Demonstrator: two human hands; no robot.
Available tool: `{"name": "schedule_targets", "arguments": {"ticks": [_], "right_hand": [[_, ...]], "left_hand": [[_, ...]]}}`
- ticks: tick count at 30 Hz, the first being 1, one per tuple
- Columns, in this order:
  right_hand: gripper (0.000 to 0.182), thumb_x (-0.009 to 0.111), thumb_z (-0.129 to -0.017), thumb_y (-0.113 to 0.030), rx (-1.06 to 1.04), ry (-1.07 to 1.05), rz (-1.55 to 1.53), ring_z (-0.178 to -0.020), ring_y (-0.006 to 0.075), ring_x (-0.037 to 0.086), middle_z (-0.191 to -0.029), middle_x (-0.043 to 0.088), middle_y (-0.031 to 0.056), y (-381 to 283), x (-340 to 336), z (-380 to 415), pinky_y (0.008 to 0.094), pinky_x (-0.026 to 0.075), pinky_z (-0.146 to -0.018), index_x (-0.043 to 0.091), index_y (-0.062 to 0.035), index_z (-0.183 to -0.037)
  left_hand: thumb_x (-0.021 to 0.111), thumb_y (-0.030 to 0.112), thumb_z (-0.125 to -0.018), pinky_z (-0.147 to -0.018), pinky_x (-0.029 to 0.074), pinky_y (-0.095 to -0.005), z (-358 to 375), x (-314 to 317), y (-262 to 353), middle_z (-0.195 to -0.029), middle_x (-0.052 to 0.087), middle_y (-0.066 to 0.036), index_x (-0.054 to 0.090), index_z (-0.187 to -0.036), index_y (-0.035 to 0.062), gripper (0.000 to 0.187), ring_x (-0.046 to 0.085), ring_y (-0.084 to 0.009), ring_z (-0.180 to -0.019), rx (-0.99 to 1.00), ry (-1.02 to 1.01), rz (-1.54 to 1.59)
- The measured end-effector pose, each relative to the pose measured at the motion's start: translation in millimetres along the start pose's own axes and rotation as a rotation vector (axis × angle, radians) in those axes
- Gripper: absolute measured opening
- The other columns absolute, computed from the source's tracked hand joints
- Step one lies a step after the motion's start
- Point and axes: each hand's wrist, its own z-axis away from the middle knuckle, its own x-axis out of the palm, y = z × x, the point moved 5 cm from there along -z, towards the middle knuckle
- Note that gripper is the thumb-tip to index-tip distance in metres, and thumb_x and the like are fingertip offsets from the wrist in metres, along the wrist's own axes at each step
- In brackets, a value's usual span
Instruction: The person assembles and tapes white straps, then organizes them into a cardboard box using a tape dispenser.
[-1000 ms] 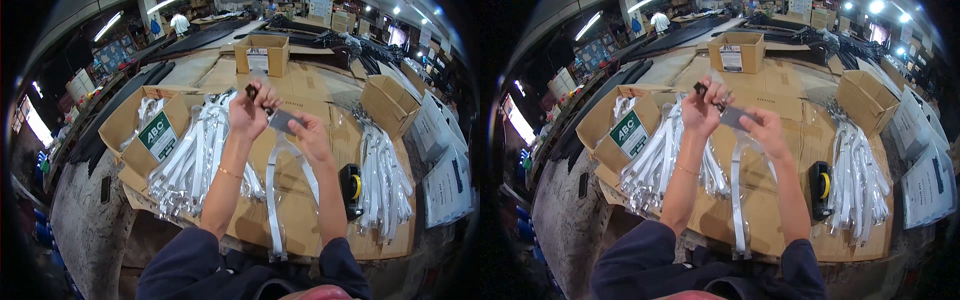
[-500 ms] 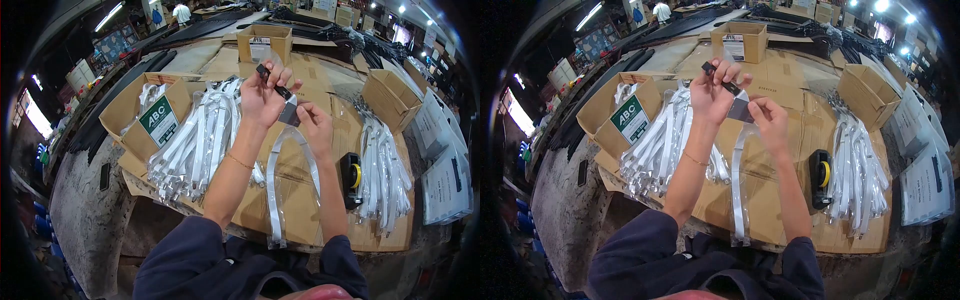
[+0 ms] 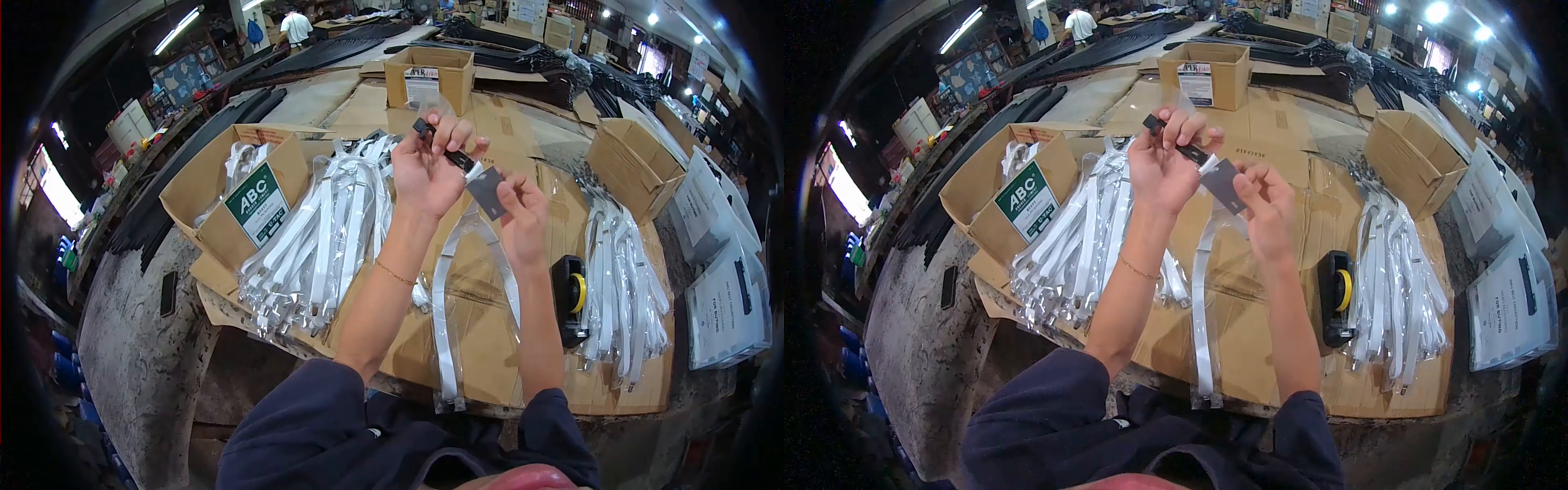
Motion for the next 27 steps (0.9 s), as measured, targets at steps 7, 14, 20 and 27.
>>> {"name": "schedule_targets", "arguments": {"ticks": [7, 14, 20, 27], "right_hand": [[0.006, 0.059, -0.087, -0.004, -0.049, -0.098, 0.211, -0.081, 0.0073, 0.055, -0.089, 0.059, 0.0036, 10, 2, -5, 0.0211, 0.043, -0.069, 0.054, -0.0014, -0.086], [0.029, 0.054, -0.085, 0.005, -0.140, -0.111, 0.415, -0.082, 0.0061, 0.055, -0.092, 0.056, 0.0021, -14, 23, 0, 0.0186, 0.045, -0.069, 0.050, -0.0021, -0.113], [0.019, 0.055, -0.084, 0.007, -0.128, -0.124, 0.479, -0.077, 0.0053, 0.056, -0.087, 0.057, 0.0007, -11, 9, 2, 0.0197, 0.045, -0.066, 0.057, 0.0000, -0.101], [0.017, 0.063, -0.082, 0.003, -0.185, -0.137, 0.457, -0.076, 0.0064, 0.056, -0.087, 0.060, 0.0015, -15, 9, -2, 0.0211, 0.046, -0.067, 0.060, 0.0001, -0.098]], "left_hand": [[0.044, 0.018, -0.088, -0.079, 0.033, -0.0352, 2, 3, -10, -0.058, 0.029, 0.002, 0.048, -0.083, 0.0094, 0.010, 0.033, -0.0134, -0.064, -0.029, 0.008, 0.032], [0.044, 0.017, -0.088, -0.079, 0.034, -0.0350, 5, 1, -9, -0.059, 0.029, 0.002, 0.048, -0.084, 0.0084, 0.011, 0.033, -0.0133, -0.065, -0.016, 0.000, -0.063], [0.044, 0.016, -0.087, -0.078, 0.034, -0.0347, 7, -1, -13, -0.059, 0.029, 0.002, 0.047, -0.083, 0.0079, 0.010, 0.033, -0.0136, -0.065, -0.017, 0.070, -0.044], [0.042, 0.014, -0.086, -0.079, 0.035, -0.0345, 8, -6, -16, -0.059, 0.029, 0.001, 0.046, -0.083, 0.0077, 0.008, 0.033, -0.0141, -0.065, -0.046, 0.100, -0.037]]}}
